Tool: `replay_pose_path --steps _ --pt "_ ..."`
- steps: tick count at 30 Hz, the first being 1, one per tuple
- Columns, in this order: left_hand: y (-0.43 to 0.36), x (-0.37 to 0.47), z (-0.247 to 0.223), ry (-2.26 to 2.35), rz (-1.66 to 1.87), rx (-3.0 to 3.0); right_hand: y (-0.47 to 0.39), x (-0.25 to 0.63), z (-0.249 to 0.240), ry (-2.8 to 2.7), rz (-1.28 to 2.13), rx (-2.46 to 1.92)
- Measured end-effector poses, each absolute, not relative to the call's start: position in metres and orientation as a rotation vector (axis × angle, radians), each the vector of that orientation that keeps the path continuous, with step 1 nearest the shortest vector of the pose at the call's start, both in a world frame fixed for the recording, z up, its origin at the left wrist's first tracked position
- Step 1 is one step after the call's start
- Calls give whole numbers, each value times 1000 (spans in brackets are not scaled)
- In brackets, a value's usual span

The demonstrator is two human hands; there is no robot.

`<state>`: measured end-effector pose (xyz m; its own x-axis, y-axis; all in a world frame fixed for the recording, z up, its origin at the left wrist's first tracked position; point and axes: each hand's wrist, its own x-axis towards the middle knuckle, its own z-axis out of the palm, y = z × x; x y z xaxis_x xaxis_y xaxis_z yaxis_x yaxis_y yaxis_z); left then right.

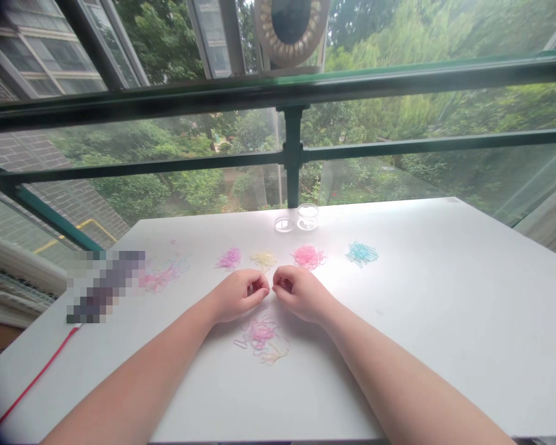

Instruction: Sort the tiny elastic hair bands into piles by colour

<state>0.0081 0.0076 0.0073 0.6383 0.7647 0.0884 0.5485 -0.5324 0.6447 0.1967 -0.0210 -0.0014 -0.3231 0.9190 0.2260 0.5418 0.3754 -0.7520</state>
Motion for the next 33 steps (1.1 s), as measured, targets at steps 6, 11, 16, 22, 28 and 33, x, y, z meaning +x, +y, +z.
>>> replay_pose_path --steps 6,11,16,22,28,33 --pt "8 7 8 1027 486 2274 -17 201 -5 -1893 701 -1323" --pt "8 7 7 1016 489 2281 -20 197 -4 -2013 727 -1246" --pt "9 7 6 1039 484 2281 -17 199 -4 -1898 676 -1359" --pt "8 8 7 1060 470 2271 -21 199 -4 -2000 741 -1235" --pt "10 9 4 1076 475 2280 -19 204 -6 -2037 717 -1252" --pt "14 10 -3 1077 512 2258 -18 205 -8 -2015 771 -1300"
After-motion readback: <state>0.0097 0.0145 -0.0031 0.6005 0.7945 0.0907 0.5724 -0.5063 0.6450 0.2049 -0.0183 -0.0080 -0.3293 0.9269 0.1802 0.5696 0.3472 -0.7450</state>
